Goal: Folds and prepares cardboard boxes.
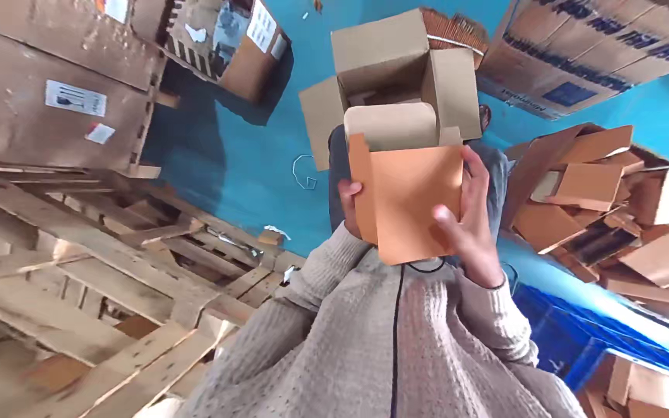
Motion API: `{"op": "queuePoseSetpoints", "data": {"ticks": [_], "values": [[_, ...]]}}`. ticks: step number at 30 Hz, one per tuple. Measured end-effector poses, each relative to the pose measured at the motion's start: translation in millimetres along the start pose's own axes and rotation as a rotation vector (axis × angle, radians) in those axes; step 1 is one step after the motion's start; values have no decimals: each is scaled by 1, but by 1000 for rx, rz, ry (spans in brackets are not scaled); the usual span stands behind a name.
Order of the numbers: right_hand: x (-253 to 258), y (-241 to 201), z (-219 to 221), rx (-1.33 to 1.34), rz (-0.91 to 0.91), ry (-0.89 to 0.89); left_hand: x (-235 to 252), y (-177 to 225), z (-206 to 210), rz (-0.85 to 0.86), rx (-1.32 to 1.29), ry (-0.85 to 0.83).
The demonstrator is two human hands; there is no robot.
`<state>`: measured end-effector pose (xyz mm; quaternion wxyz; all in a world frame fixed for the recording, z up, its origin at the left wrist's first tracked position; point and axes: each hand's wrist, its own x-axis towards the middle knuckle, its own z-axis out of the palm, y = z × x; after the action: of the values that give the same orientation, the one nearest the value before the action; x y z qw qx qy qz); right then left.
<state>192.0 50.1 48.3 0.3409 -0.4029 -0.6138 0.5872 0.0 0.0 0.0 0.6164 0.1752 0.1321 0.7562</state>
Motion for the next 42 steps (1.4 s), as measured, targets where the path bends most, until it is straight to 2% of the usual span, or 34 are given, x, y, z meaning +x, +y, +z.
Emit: {"op": "queuePoseSetpoints", "data": {"ticks": [1, 3, 4, 6, 8, 14, 19, 24, 28, 32, 34, 35, 38, 40, 42], "values": [[1, 1, 0, -31, -2, 36, -1, 2, 8, -83, 74, 121], [2, 4, -7, -47, -44, 84, 3, 9, 17, -240, 399, 320], [0, 5, -10, -25, -54, 100, 6, 11, 17, -250, 595, 327], [-6, 4, -14, 38, -68, 83, 10, 12, 14, -188, 933, 173], [-13, 2, -9, 14, -89, 57, 7, 6, 23, -131, 1086, 93], [-21, 5, -9, -317, -224, 138, -8, -3, 47, -32, 1064, 53], [-26, -6, -24, -346, -294, 159, -6, -11, 48, 159, 1113, -56], [-23, -11, -27, -261, -275, 101, -5, -9, 49, 159, 1064, -69], [-25, 7, -17, -243, -179, 221, -16, -9, 46, 9, 975, -15], [-23, 16, -4, 77, -37, 366, -12, -9, 36, -36, 927, 62], [-20, 12, -6, 185, 40, 391, -6, -6, 37, -46, 879, 165], [-20, 8, -9, 246, 66, 379, -4, -5, 38, -56, 853, 215], [-15, -8, -26, 363, 163, 202, 1, 4, 40, -32, 850, 223], [-9, -16, -36, 389, 225, 63, 7, 12, 42, -104, 838, 199], [-1, -23, -40, 377, 262, 0, 13, 13, 47, -180, 807, 171]]}}
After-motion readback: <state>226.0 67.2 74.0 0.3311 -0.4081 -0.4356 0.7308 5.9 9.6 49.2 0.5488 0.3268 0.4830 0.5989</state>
